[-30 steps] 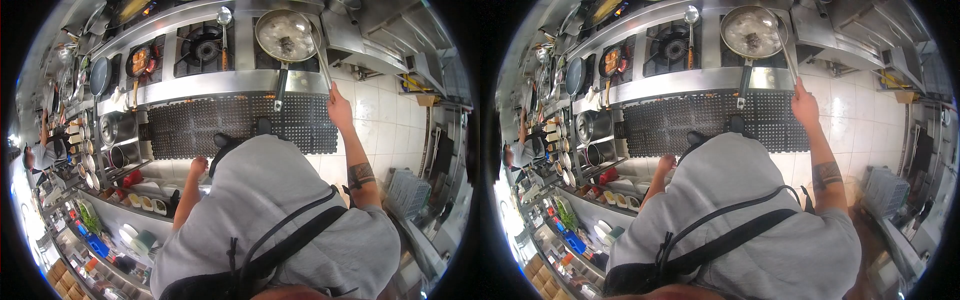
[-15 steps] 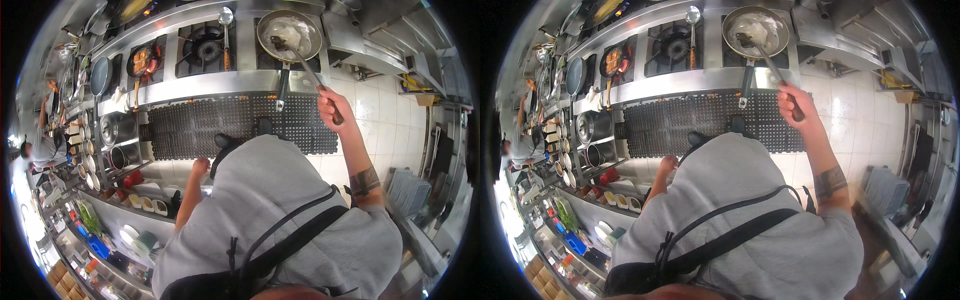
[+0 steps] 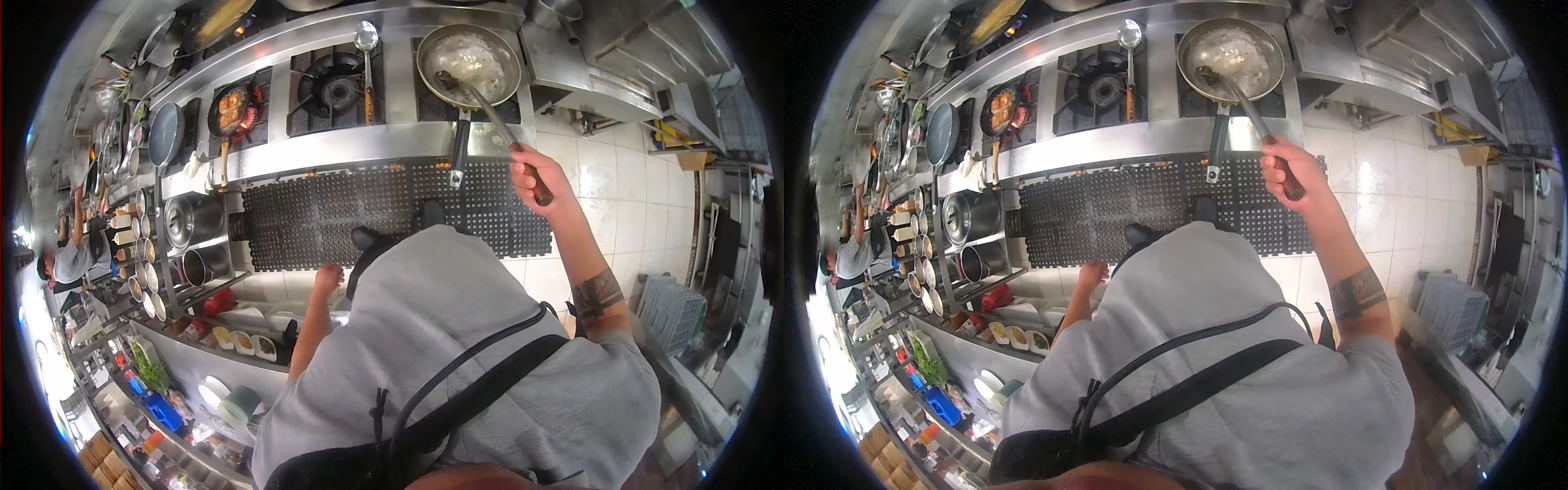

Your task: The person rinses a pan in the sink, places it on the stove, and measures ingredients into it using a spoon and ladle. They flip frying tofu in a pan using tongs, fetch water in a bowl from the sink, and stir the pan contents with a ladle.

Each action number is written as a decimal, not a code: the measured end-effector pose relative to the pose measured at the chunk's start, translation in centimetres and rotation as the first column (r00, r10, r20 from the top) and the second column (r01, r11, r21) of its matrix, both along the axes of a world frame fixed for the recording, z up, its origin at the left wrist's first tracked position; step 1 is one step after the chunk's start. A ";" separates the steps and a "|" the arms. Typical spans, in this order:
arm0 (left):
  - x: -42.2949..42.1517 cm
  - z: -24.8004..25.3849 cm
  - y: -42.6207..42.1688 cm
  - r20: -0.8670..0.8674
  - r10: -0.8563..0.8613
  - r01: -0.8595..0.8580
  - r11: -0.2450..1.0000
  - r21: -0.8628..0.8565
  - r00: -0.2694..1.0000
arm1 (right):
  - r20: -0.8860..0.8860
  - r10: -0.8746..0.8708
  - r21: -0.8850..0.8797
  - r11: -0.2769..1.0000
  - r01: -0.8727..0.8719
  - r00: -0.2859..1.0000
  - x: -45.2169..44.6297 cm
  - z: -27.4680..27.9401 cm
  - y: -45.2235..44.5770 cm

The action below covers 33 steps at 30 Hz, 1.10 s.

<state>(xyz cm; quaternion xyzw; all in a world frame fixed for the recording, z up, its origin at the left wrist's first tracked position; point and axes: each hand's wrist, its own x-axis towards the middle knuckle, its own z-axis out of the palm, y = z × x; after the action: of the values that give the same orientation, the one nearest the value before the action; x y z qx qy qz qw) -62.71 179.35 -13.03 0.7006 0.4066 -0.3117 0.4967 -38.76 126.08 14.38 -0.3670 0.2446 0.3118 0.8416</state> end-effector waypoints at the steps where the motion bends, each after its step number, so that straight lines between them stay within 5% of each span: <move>1: 0.1 0.1 0.0 0.002 0.001 -0.001 1.000 0.000 1.000 | 0.002 0.001 0.000 1.000 -0.001 1.000 -0.1 0.2 -0.1; 10: 0.5 1.4 -0.5 -0.040 -0.150 0.150 0.989 -0.012 0.988 | 0.010 -0.016 -0.085 0.996 0.017 1.000 0.3 0.6 0.5; 12: 2.0 2.6 -1.9 0.040 0.179 -0.171 0.974 -0.151 0.983 | 0.027 0.018 -0.071 0.997 -0.016 0.999 -0.1 0.3 0.1; 13: 3.0 2.8 -2.7 0.066 0.451 -0.368 0.796 -0.481 0.890 | 0.031 0.018 -0.075 0.997 -0.016 0.999 -0.4 0.6 -0.2; 14: 4.2 2.9 -3.8 -0.011 0.685 -0.458 0.477 -0.750 0.729 | 0.037 0.043 -0.137 0.990 -0.038 0.998 -0.7 1.1 -0.6; 16: 7.1 6.9 -8.4 -0.143 0.851 -0.493 0.148 -0.857 0.505 | 0.045 0.094 -0.210 0.974 -0.082 0.995 -0.6 1.6 -0.5; 17: 7.6 6.0 -10.0 -0.206 0.849 -0.359 -0.020 -0.933 0.487 | 0.041 0.079 -0.231 0.971 -0.067 0.996 -0.4 1.4 -0.4; 23: 8.6 4.6 -15.0 -0.331 0.759 -0.389 -0.111 -0.914 0.561 | 0.019 0.073 -0.247 0.967 -0.066 0.997 -0.8 1.6 0.4; 26: 6.3 8.6 -13.7 -0.467 0.750 -0.226 -0.409 -0.884 0.469 | 0.009 0.058 -0.205 0.977 -0.055 0.998 -1.3 2.0 -1.3; 29: 1.9 12.2 -12.2 -0.319 0.706 -0.155 -0.288 -0.945 0.633 | 0.069 0.147 -0.436 0.894 -0.103 0.987 -1.1 2.4 -1.0; 33: -4.0 9.9 -5.6 -0.252 0.781 -0.201 -0.164 -0.966 0.571 | 0.120 0.136 -0.503 0.863 -0.058 0.983 -1.6 0.8 0.2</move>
<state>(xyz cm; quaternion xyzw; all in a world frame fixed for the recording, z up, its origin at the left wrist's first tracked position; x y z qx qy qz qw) -66.70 173.79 -3.17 0.0088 0.2175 -0.0933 0.9716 -40.31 126.26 15.21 -0.6055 0.2334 0.2516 0.7181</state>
